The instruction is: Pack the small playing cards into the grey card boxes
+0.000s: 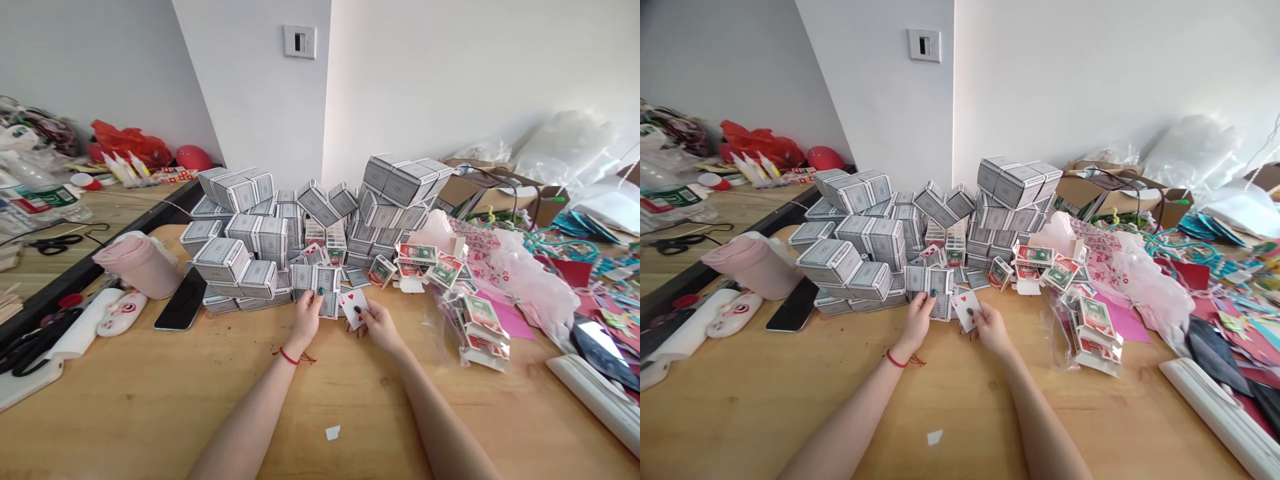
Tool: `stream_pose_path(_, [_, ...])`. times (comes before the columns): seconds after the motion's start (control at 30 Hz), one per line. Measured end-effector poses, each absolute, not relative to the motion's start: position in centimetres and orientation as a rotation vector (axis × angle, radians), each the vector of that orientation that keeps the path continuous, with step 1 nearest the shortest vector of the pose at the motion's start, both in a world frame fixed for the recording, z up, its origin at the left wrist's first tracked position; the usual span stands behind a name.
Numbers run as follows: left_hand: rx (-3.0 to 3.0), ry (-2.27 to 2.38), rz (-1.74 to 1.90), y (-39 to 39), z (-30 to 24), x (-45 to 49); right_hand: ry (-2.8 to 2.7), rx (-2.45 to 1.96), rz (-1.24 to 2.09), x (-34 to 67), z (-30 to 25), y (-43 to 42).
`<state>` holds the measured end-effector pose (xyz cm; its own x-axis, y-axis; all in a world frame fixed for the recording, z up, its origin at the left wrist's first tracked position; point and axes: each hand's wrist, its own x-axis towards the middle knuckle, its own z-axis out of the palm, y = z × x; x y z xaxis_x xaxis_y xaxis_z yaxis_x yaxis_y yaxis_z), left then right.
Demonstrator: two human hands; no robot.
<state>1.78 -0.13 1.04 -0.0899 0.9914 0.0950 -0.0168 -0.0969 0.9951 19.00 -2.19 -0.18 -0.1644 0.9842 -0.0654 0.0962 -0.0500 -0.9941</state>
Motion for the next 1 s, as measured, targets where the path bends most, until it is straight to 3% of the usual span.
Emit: stream_pose_path(1.0, [1.244,1.248,1.355,-0.02,0.83,1.65,-1.39,-1.335,1.33,19.16,-0.03,-2.26])
